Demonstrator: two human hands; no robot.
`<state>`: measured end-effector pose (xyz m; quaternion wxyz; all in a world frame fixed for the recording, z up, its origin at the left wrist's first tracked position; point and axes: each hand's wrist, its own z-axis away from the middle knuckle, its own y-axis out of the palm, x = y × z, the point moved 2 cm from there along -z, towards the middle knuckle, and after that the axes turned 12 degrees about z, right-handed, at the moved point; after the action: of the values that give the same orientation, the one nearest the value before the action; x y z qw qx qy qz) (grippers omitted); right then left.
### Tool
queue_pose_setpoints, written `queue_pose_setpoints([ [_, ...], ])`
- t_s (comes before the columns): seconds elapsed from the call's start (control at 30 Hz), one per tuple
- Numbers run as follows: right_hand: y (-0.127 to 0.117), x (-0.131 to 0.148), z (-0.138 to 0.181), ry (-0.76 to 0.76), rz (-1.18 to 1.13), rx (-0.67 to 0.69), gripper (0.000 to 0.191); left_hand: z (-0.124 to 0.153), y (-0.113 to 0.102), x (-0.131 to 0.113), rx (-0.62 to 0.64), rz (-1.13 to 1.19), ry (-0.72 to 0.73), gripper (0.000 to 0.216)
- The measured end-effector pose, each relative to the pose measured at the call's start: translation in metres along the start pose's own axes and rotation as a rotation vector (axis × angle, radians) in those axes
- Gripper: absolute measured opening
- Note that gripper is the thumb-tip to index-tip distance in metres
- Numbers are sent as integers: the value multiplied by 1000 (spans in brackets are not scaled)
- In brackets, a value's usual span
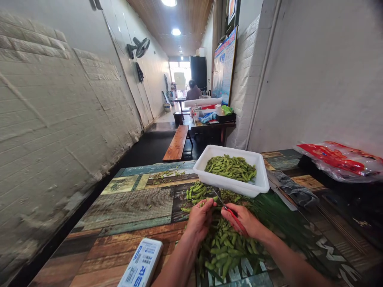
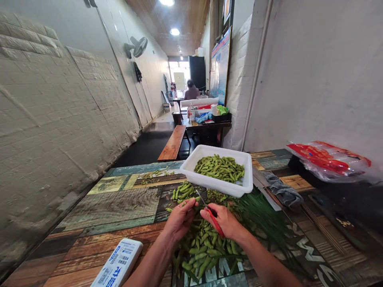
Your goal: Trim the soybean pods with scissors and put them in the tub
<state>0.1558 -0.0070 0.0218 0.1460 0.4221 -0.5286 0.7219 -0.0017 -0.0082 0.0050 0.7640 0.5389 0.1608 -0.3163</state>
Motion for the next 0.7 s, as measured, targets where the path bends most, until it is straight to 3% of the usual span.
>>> queue_pose_setpoints([
  [0.17,0,0,-1,-19,39,-14,47,2,3,1,22,-47,4,54],
  [0.37,1,-10,-5,5,105,-68,47,3,3,0,-48,-49,41,54],
  [0.53,-2,-23,-11,50,429,-286,15,4,2,-7,-140,106,155,32],
  [0.63,1,-31,-18,-11,514,-385,35,4,2,-10,-177,192,149,23],
  [0.7,6,-36,-23,-79,463,-372,41,4,1,-12,-191,234,145,18],
])
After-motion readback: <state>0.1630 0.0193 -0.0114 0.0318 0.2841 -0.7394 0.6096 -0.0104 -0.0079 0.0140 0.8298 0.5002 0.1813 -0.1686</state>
